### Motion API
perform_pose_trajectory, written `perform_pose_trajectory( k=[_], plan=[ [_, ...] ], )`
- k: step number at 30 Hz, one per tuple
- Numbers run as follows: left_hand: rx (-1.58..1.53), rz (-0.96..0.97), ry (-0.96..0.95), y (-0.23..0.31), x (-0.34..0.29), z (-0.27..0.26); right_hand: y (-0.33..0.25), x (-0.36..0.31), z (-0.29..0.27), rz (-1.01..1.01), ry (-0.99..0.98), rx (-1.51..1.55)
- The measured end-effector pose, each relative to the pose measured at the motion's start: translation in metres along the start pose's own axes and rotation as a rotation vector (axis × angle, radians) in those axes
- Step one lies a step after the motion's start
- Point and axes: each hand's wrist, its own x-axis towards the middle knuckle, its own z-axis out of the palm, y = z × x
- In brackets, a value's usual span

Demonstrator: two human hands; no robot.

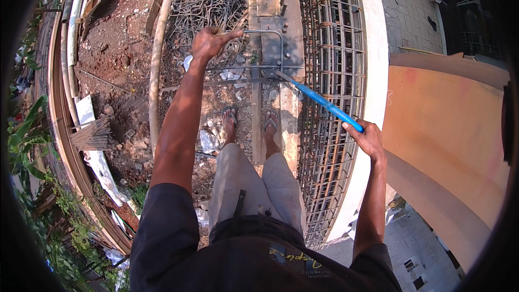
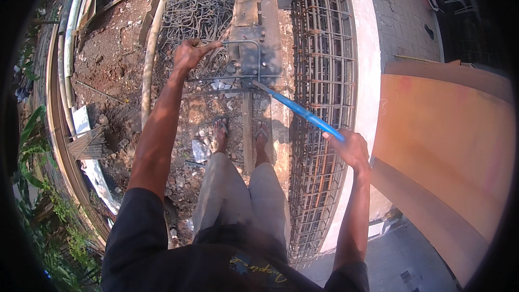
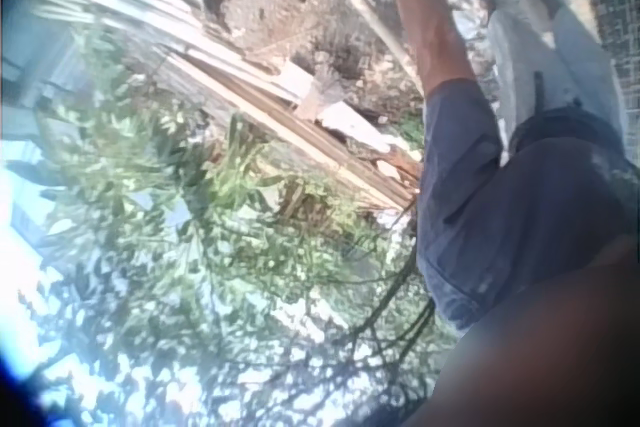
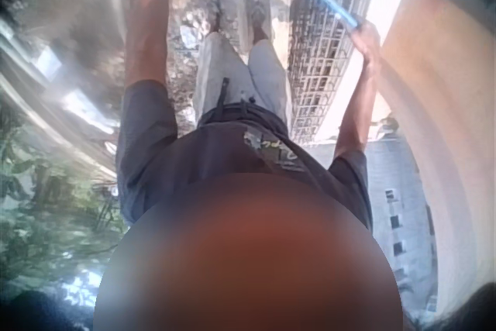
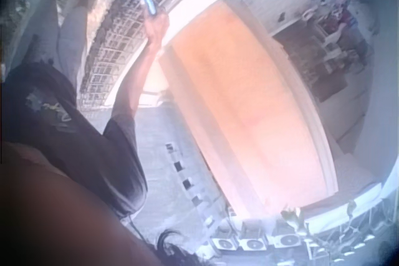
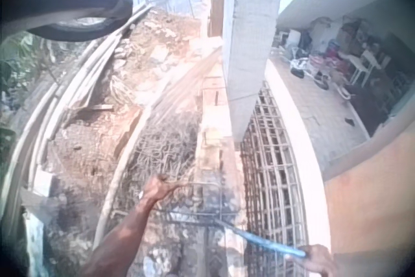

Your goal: The person uses a manual rebar bender to bend short metal rods one at a time. They insert each rod into the bender, apply force with a blue lever, and release the bent piece onto the ground.

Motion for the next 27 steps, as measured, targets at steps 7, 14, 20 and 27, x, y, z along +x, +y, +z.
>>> perform_pose_trajectory(
  k=[7,14,20,27],
  plan=[
    [-0.022,-0.007,0.0,0.001,0.003,-0.001,-0.003,-0.015,0.024,0.081,0.21,0.051],
    [0.072,0.117,0.122,-0.002,0.002,0.016,-0.036,-0.059,0.177,0.276,0.383,0.358],
    [0.031,0.156,0.067,-0.008,0.005,0.013,-0.067,-0.083,0.239,0.324,0.359,0.453],
    [-0.016,0.117,0.098,-0.008,0.0,0.01,-0.074,-0.106,0.189,0.337,0.286,0.302]
  ],
)
